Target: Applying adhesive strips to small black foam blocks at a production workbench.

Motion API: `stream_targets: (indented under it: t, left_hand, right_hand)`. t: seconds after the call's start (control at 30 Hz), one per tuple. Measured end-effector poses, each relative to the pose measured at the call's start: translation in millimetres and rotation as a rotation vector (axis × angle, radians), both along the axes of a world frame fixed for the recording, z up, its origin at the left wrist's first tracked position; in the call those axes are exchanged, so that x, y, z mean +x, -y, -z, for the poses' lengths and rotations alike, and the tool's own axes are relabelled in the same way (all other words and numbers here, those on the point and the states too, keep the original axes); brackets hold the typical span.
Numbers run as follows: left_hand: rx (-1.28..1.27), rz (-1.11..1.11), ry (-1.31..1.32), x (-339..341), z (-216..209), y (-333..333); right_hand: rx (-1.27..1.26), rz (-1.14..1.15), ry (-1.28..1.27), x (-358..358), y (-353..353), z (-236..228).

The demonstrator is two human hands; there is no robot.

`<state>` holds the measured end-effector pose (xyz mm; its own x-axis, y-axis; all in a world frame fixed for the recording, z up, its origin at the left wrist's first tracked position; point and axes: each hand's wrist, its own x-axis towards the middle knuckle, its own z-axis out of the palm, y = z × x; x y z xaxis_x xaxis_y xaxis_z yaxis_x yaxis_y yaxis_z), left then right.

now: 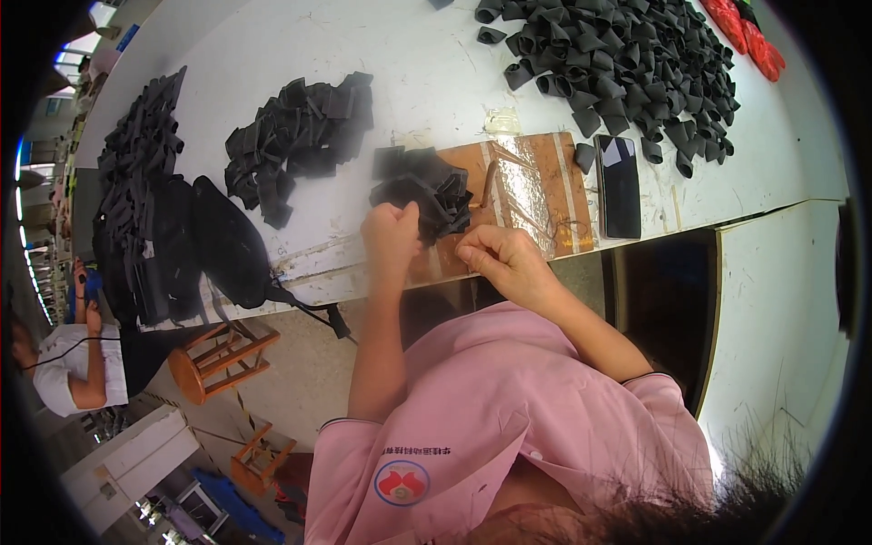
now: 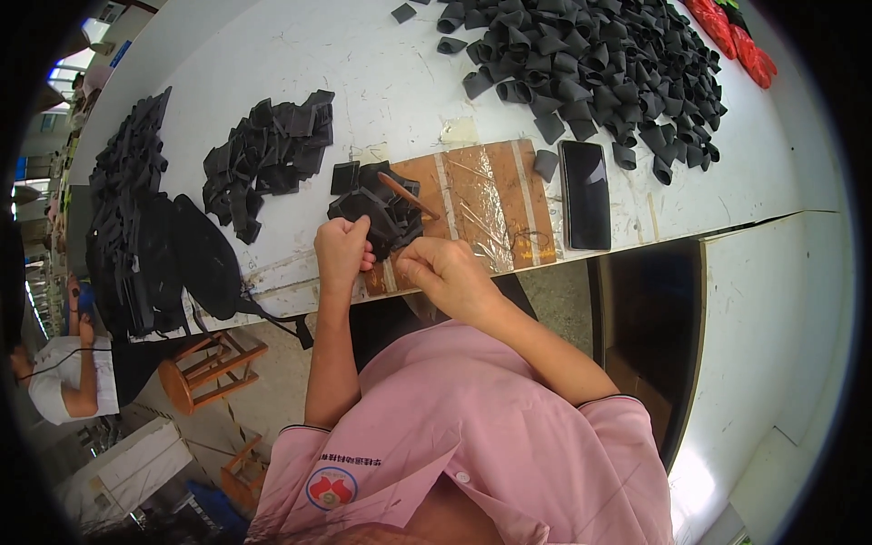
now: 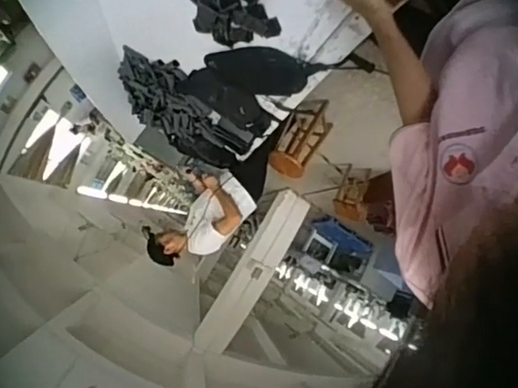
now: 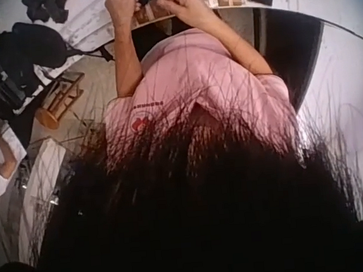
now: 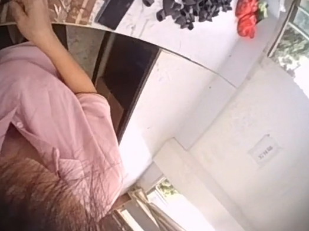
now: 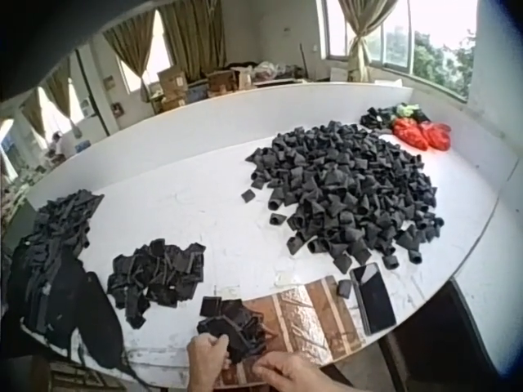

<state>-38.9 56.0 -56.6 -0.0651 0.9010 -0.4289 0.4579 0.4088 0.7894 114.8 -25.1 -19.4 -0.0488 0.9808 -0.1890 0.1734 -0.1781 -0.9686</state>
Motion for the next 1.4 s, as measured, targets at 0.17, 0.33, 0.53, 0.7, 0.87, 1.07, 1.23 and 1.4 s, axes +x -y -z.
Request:
stream_targets:
  t: [0.17, 0.33, 0.53, 0.7, 0.87, 1.07, 1.23, 1.4]
  left_hand:
    - [-0.019, -0.032, 0.105, -10, 8, 1]
    - [0.05, -0.066, 0.308, -13, -18, 20]
    - [0.205, 0.061, 0.365, 3, -56, 49]
    - [0.198, 0.08, 0.53, 16, -76, 59]
    - [0.406, 0.071, 0.479, 26, -65, 69]
    - [1.016, 0.151, -0.155, 32, -52, 66]
    - [0.037, -0.128, 1.082, 20, -66, 55]
    - [0.084, -0.026, 0.893, 24, -71, 56]
  right_hand:
    - [0.09, -0.032, 0.129, -1, 0, -1]
    - [0.122, 0.024, 0.078, -3, -2, -16]
    - [0.395, 0.167, 0.135, -15, -6, -29]
    - [0.589, 0.277, 0.239, -12, -1, -33]
    - [0.668, 0.334, 0.289, -12, 2, -32]
    - [0.788, 0.262, 0.663, -17, -3, -19]
    - [0.796, 0.329, 0.681, -5, -5, -16]
    - [-0.078, 0.203, -0.775, 7, -3, -14]
